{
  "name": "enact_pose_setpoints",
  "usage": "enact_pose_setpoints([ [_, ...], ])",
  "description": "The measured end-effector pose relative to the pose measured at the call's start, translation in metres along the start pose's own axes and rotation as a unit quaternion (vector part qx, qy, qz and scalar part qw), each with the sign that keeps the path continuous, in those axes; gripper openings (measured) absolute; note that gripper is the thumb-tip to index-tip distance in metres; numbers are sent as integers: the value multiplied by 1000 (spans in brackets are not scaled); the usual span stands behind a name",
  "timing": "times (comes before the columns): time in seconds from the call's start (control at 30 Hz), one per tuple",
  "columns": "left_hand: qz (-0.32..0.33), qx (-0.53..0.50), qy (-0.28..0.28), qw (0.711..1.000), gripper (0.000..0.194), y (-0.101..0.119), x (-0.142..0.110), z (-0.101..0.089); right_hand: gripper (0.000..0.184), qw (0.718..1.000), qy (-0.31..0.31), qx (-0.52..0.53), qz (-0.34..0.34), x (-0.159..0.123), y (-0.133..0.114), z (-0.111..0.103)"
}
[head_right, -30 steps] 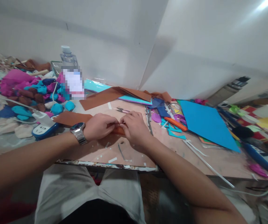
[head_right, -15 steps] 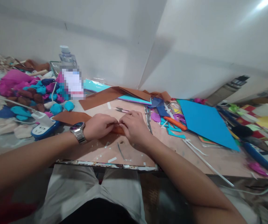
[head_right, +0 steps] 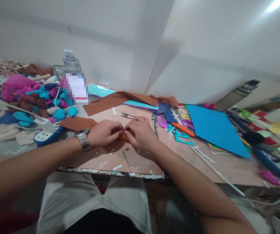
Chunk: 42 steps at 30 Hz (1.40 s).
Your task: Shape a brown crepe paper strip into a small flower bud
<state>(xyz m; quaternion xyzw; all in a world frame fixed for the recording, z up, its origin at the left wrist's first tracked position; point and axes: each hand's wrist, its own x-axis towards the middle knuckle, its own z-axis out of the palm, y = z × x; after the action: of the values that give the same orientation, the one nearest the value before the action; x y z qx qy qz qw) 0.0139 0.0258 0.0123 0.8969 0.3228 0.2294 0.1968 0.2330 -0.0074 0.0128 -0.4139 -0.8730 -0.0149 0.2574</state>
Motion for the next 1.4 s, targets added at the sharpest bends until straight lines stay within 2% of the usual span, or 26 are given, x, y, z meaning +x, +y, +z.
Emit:
enact_pose_setpoints([
  [0.27,0,-25,-5,1000,16,-1,1,2,4,1000,0,0,-2,0,0,-1],
  [0.5,10,-23,-17,1000,18,3,0,0,2,999,-44,-5,-17,2,-2,0],
  [0.77,-19,-60,-2,998,21,-1,0,-2,5,1000,-18,4,-12,0,1,0],
  [0.87,-20,-88,-7,996,19,-2,1,-4,4,1000,-9,5,-17,0,0,-1],
  [1.07,-38,-134,-17,990,30,-3,3,-3,3,1000,8,3,-26,1,1,-2],
  [1.17,-41,-146,-21,988,29,-4,3,-2,3,1000,6,8,-21,0,0,-2],
  [1.4,-27,-67,-18,997,27,1,2,-4,3,1000,3,15,-14,-1,0,1],
])
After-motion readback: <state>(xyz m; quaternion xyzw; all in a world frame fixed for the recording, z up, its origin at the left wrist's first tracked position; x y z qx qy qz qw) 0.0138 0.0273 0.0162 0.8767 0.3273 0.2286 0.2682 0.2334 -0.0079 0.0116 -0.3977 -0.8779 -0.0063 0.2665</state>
